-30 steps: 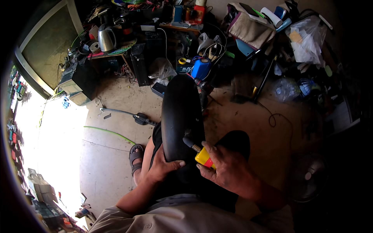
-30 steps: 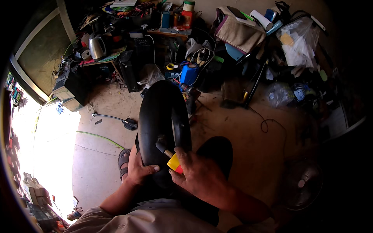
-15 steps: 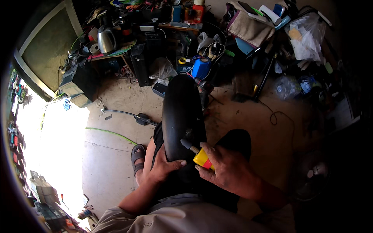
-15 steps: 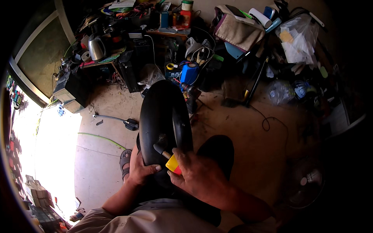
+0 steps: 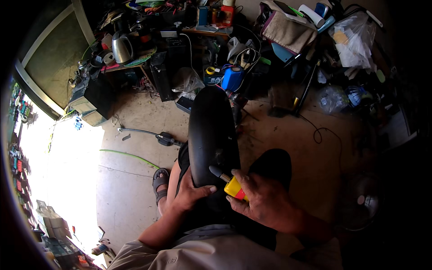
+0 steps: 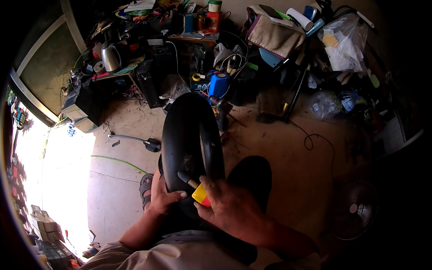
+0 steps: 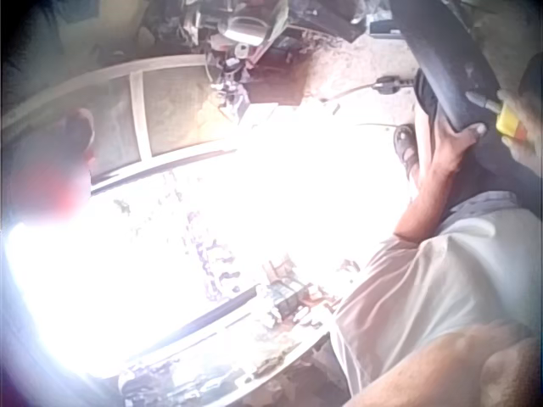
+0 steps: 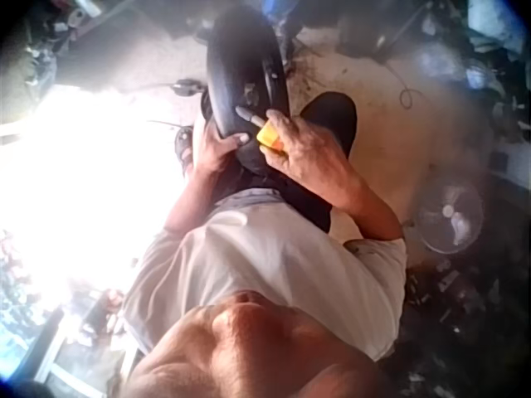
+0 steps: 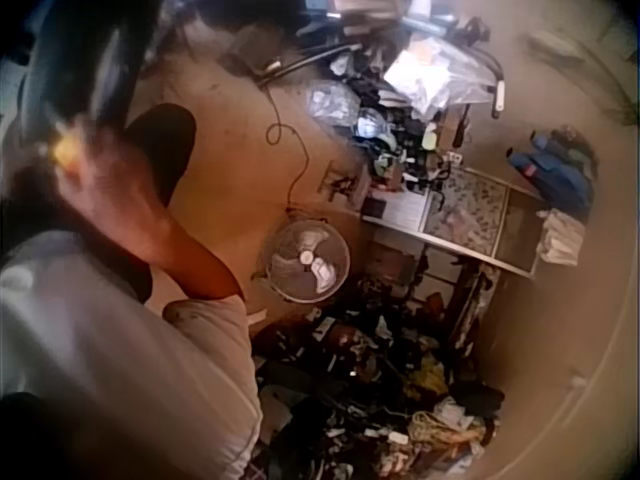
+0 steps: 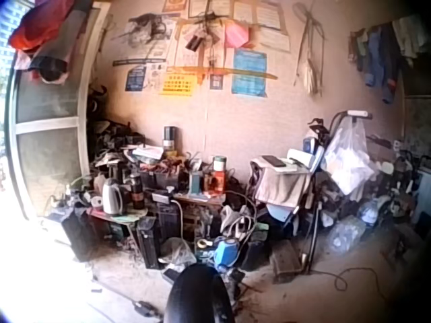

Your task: The person rubs the surface of a black tire tube using a yellow sanding tool and then applies a patch using a different tool.

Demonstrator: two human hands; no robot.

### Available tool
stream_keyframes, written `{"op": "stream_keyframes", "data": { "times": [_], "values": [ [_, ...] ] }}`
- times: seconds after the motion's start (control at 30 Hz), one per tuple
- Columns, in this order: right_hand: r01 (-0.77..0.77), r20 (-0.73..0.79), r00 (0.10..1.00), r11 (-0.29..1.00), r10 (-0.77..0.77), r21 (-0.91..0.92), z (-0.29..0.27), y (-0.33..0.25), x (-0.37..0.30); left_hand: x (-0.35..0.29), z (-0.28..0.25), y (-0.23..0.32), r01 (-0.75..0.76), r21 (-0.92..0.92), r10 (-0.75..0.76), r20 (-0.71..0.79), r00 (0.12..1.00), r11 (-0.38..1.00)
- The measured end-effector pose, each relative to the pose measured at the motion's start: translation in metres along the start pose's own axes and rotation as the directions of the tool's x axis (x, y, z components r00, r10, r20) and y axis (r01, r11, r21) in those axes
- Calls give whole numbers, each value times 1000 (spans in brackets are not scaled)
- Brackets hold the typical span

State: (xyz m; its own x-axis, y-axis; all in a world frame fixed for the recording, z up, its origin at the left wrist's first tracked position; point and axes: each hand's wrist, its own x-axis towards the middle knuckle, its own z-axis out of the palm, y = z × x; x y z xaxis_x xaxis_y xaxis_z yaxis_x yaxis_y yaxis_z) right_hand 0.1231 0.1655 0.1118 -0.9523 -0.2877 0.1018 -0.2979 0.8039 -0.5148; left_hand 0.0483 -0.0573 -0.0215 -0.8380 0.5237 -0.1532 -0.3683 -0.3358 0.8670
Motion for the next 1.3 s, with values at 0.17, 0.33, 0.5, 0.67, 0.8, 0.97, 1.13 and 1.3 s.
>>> {"op": "stream_keyframes", "data": {
  "times": [0.17, 0.33, 0.5, 0.67, 0.8, 0.97, 1.13, 1.3],
  "values": [
    [-42, -49, 998, 997, 39, -62, 4, 3, 1, -2, 9, 7, -36, -25, 35, -39, 999, 999],
    [-24, -30, 999, 998, 22, -61, 0, 3, 5, -1, 4, 1, -18, -40, 17, -21, 1000, 999],
    [1, -44, 999, 999, -3, -53, 4, 7, 3, -2, 0, -5, 7, -28, -8, -23, 1000, 1000],
    [14, -14, 1000, 998, -15, -61, 2, 2, 10, 0, -2, -6, 1, -6, -1, -12, 1000, 1000],
    [21, -29, 999, 1000, -21, -2, 6, 1, 5, 1, 2, 0, -10, -10, 10, -13, 1000, 1000],
    [-64, 16, 998, 996, 65, -58, 5, 3, 6, -2, 3, -2, -3, -40, 1, -32, 999, 999],
    [-8, -55, 998, 1000, 8, -7, 5, 8, 2, 0, 1, 1, -46, -9, 46, 10, 999, 999],
    [-55, -67, 996, 998, 52, -36, 3, 11, -4, -3, 12, 11, -16, -36, 13, -74, 997, 999]
  ]
}}
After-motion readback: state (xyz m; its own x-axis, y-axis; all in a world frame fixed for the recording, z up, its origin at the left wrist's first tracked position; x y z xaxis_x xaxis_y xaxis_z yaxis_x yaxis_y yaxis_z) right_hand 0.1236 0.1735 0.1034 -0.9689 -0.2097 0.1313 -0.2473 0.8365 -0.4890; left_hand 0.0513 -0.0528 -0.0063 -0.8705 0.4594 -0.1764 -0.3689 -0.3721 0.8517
